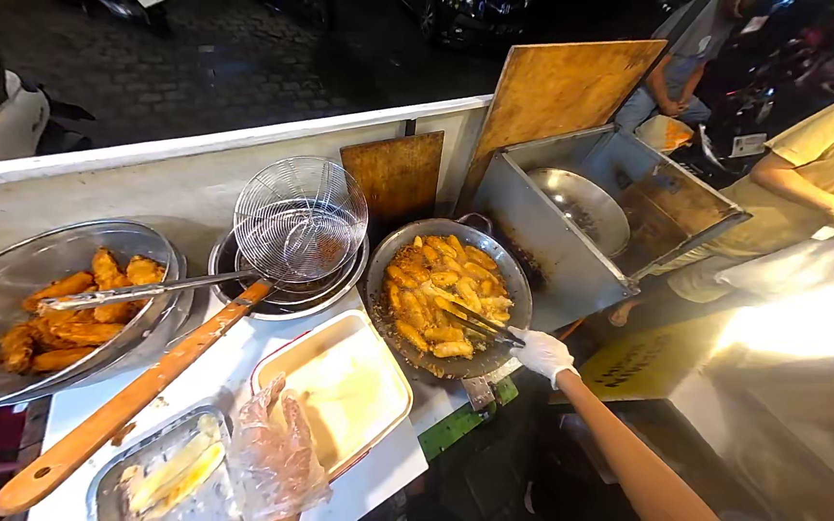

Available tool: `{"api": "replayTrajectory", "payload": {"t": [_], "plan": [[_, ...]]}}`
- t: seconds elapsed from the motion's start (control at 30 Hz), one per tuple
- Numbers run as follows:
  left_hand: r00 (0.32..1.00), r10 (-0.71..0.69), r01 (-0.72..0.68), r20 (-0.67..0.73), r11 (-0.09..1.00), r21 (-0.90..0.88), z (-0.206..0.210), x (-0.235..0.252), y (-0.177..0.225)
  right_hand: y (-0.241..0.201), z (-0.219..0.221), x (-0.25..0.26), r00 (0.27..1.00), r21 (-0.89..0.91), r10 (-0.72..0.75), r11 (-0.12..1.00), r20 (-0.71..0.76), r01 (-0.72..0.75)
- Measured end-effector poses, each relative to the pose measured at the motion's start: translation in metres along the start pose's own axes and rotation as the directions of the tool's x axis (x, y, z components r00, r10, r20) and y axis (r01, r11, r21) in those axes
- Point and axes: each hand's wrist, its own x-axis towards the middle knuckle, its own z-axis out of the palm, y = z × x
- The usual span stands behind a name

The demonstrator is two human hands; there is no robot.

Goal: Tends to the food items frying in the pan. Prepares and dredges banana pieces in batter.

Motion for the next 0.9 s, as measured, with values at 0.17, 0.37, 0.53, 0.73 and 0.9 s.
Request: {"api": "replayTrajectory", "payload": {"t": [0.17, 0.37, 0.53, 0.73, 0.9], "plan": [[1.000, 0.004, -0.005, -0.015, 0.999, -0.042, 0.002, -0.001, 0.000, 0.057, 0.010, -0.017, 1.000, 0.383, -0.010, 0.924, 0.017, 0.002], [1.000, -0.010, 0.008, -0.022, 0.996, -0.086, -0.002, -0.002, 0.006, 0.075, 0.011, -0.039, 0.999, 0.659, -0.020, 0.752, -0.036, 0.039], [0.998, -0.025, 0.021, -0.051, 0.997, -0.070, -0.002, -0.003, 0.006, 0.056, -0.007, -0.033, 0.988, 0.448, 0.090, 0.894, -0.124, -0.025], [0.999, 0.025, -0.027, -0.041, 0.998, -0.055, 0.002, -0.002, -0.003, -0.013, -0.030, 0.018, 0.989, 0.052, 0.051, 0.998, -0.138, -0.044], [0.998, 0.009, -0.011, -0.069, 0.999, -0.038, 0.003, -0.001, 0.001, -0.066, -0.046, 0.045, 0.990, -0.197, 0.029, 0.979, -0.136, -0.056]]}}
